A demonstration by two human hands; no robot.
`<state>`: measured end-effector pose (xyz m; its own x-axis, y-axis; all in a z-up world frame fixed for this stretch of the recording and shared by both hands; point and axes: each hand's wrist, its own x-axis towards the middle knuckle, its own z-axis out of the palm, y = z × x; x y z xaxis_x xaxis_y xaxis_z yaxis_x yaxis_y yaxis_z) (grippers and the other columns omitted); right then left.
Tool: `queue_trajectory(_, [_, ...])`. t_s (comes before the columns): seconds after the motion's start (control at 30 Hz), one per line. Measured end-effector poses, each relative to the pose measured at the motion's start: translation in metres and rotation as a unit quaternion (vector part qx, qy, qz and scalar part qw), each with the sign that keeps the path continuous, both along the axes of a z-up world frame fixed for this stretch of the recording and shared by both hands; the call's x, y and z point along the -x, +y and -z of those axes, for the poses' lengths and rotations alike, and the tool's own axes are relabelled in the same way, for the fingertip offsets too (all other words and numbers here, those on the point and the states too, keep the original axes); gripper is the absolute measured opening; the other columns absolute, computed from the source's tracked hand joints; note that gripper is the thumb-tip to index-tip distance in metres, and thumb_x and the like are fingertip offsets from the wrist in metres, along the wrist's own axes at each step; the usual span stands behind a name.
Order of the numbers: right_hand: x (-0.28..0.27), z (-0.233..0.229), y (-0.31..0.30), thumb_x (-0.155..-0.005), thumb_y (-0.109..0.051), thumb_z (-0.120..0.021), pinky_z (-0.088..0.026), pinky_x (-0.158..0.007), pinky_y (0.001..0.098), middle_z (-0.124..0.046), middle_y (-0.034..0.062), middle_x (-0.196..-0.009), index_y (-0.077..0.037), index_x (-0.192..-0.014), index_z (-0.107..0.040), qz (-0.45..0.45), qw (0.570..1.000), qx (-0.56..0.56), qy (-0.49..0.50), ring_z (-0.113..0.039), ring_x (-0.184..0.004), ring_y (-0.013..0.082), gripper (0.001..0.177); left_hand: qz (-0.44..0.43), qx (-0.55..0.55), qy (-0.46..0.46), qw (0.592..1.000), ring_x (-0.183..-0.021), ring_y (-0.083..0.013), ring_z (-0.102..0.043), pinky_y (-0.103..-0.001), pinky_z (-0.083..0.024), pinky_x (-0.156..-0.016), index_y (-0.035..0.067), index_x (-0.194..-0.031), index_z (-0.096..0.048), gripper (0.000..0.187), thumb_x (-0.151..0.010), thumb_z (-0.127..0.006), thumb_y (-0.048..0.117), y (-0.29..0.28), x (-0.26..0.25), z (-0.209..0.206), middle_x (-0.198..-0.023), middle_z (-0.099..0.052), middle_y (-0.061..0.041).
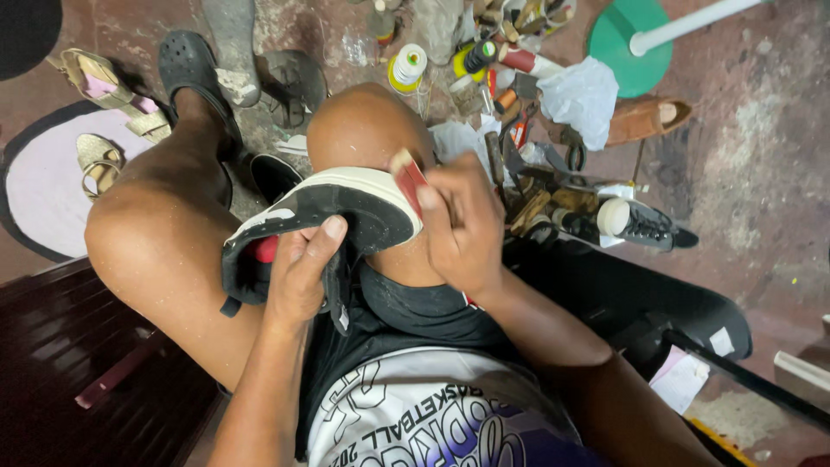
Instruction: The person scrubs the white rubber sole of a black sneaker with a small red abrasive pad. They hold the shoe in their left hand and rub the midsole and outsole edges repeatedly while seated.
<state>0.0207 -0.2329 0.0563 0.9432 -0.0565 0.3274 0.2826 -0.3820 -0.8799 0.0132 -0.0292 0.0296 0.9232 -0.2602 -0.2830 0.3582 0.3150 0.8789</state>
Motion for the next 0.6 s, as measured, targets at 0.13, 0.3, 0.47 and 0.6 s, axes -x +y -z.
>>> queue_trajectory(0.13, [0.022,0.004,0.000,-0.108,-0.006,-0.059,-0.042,-0.071,0.0260,-0.053,0.0072,-0.096,-0.004,-0.113,-0.056,0.009,0.997,-0.068,0.031,-0.048,-0.081,0.0125,0.007,0.016,0.005,0.017,1.000,-0.116,-0.0161,-0.060,-0.032,-0.044,-0.106,-0.007,-0.128,-0.065,0.046,-0.104,-0.061,0.032,0.003,0.003,0.003,-0.124,-0.068,-0.009])
queue_trajectory(0.3, [-0.031,0.007,-0.002,-0.112,-0.009,-0.060,-0.043,-0.073,0.0225,-0.055,0.0042,-0.091,-0.003,-0.114,-0.058,-0.028,0.999,-0.022,0.026,-0.052,-0.079,0.0086,0.007,0.030,0.014,0.022,0.999,-0.117,-0.0153,-0.060,-0.031,-0.044,-0.105,-0.005,-0.131,-0.062,0.047,-0.103,-0.059,0.033,0.008,-0.005,-0.005,-0.126,-0.068,-0.008])
queue_trajectory(0.47, [-0.065,-0.005,-0.014,-0.111,-0.015,-0.055,-0.038,-0.059,0.0209,-0.059,-0.0003,-0.091,-0.003,-0.118,-0.059,-0.097,0.915,-0.347,0.182,-0.048,-0.066,0.0050,0.014,-0.004,-0.028,-0.012,1.000,-0.110,-0.0134,-0.059,-0.030,-0.045,-0.100,-0.005,-0.125,-0.067,0.038,-0.106,-0.061,0.027,0.008,0.000,-0.013,-0.118,-0.069,-0.006])
queue_trajectory(0.6, [-0.047,-0.007,-0.019,-0.112,-0.019,-0.051,-0.039,-0.056,0.0206,-0.059,0.0005,-0.087,-0.004,-0.120,-0.059,-0.138,0.871,-0.398,0.250,-0.049,-0.064,0.0046,0.019,-0.046,-0.086,-0.028,0.995,-0.106,-0.0116,-0.061,-0.029,-0.047,-0.098,-0.003,-0.121,-0.070,0.034,-0.103,-0.064,0.025,0.006,0.017,-0.018,-0.114,-0.070,-0.004])
